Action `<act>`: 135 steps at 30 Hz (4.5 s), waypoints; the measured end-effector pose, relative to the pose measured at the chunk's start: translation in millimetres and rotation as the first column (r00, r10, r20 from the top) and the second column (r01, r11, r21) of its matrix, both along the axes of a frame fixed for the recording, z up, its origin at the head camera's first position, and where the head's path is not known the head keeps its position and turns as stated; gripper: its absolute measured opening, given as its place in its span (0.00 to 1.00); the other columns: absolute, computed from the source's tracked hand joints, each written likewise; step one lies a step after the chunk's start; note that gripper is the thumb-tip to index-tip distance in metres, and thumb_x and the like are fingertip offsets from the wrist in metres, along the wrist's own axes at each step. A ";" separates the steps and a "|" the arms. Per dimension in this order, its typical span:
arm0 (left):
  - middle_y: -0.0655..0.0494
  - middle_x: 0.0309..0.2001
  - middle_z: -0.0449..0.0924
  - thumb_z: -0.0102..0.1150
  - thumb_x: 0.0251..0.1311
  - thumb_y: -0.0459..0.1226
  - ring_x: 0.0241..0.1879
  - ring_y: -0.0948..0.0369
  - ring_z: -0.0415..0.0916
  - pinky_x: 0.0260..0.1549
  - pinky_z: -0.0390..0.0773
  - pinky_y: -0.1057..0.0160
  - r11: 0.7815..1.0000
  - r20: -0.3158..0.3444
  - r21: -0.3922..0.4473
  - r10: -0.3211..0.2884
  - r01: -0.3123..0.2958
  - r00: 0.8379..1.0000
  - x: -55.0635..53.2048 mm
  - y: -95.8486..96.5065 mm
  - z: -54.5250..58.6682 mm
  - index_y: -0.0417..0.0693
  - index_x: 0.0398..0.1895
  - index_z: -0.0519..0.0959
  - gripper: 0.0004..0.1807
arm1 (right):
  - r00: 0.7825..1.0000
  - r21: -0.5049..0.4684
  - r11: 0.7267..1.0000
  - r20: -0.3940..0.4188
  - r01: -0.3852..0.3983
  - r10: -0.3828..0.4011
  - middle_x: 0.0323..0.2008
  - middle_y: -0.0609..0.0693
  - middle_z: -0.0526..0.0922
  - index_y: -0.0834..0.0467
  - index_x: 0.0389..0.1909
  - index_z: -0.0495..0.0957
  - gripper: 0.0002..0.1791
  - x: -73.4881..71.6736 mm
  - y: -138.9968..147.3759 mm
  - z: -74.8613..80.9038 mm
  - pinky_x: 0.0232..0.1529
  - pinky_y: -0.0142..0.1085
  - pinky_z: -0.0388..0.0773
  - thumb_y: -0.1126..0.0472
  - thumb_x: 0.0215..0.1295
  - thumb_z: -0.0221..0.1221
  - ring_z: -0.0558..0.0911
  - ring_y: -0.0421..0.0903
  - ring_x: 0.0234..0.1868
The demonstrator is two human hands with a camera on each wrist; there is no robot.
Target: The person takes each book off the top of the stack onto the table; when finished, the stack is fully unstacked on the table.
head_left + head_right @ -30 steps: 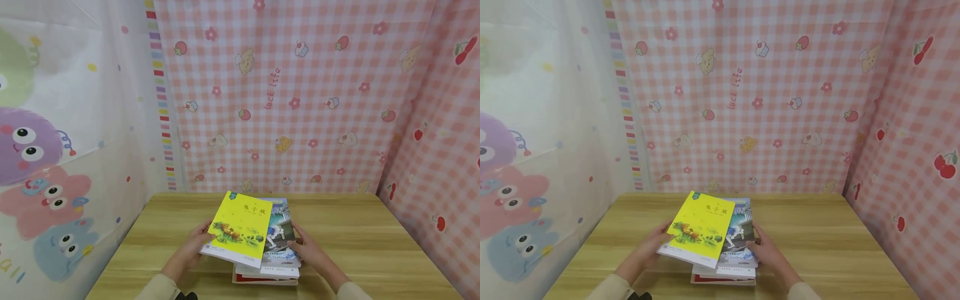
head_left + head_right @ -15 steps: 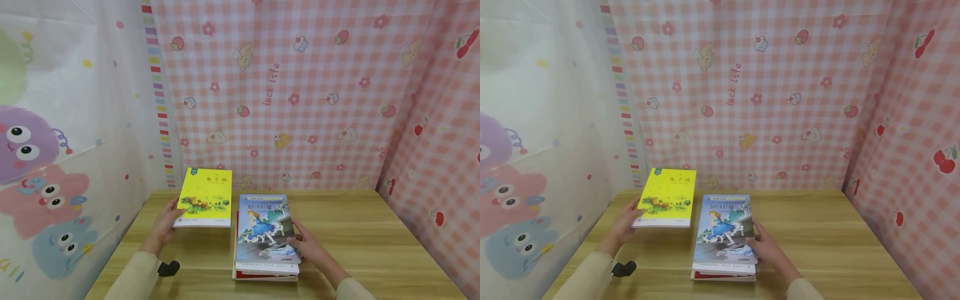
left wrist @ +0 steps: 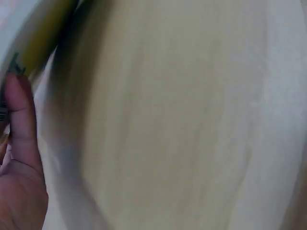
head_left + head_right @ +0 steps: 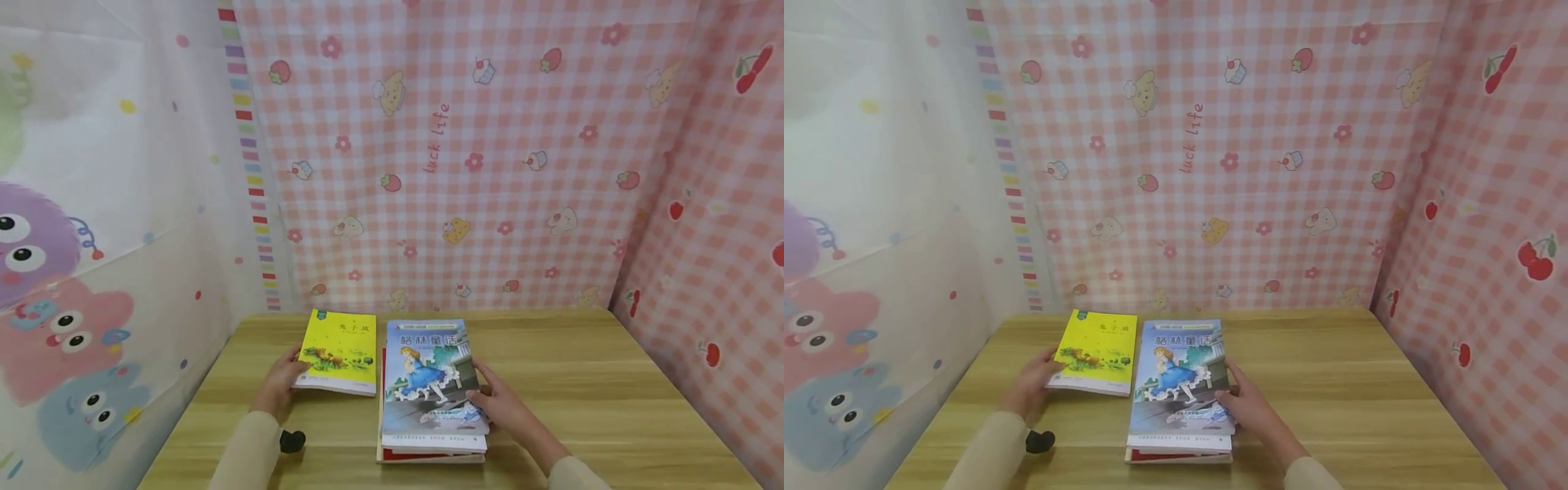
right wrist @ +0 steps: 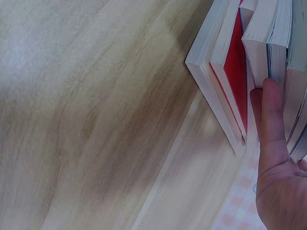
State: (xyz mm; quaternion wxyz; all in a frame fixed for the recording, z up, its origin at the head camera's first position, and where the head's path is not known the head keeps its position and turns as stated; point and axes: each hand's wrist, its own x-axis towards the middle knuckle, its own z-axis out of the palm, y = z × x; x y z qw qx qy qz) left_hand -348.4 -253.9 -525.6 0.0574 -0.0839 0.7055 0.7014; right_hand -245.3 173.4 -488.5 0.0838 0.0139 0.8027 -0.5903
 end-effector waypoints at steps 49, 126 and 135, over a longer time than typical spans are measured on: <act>0.39 0.55 0.75 0.60 0.68 0.45 0.54 0.47 0.75 0.47 0.79 0.49 0.960 -0.170 -0.267 -0.131 0.083 0.977 60.4 99.9 24.7 0.31 0.70 0.64 0.35 | 1.000 0.068 0.998 -0.002 0.009 -0.009 0.62 0.75 0.68 0.56 0.78 0.51 0.35 -0.7 -3.5 -0.1 0.41 0.49 0.80 0.61 0.74 0.54 0.80 0.60 0.51; 0.70 0.39 0.77 0.41 0.75 0.28 0.33 0.67 0.81 0.32 0.83 0.65 0.972 -0.029 0.229 0.058 -0.050 0.998 67.2 -115.6 23.0 0.50 0.80 0.37 0.38 | 1.000 -0.004 1.000 0.009 0.002 -0.002 0.56 0.76 0.73 0.58 0.77 0.52 0.35 6.2 -7.4 -3.1 0.29 0.51 0.82 0.68 0.72 0.52 0.83 0.54 0.31; 0.66 0.35 0.81 0.40 0.76 0.29 0.31 0.65 0.80 0.30 0.82 0.65 0.983 0.029 0.179 0.025 -0.030 0.999 62.0 -142.0 7.1 0.47 0.80 0.33 0.38 | 0.999 -0.010 1.000 0.036 0.004 -0.004 0.57 0.75 0.73 0.56 0.78 0.52 0.36 9.3 -7.6 -5.3 0.30 0.50 0.82 0.67 0.72 0.52 0.83 0.53 0.32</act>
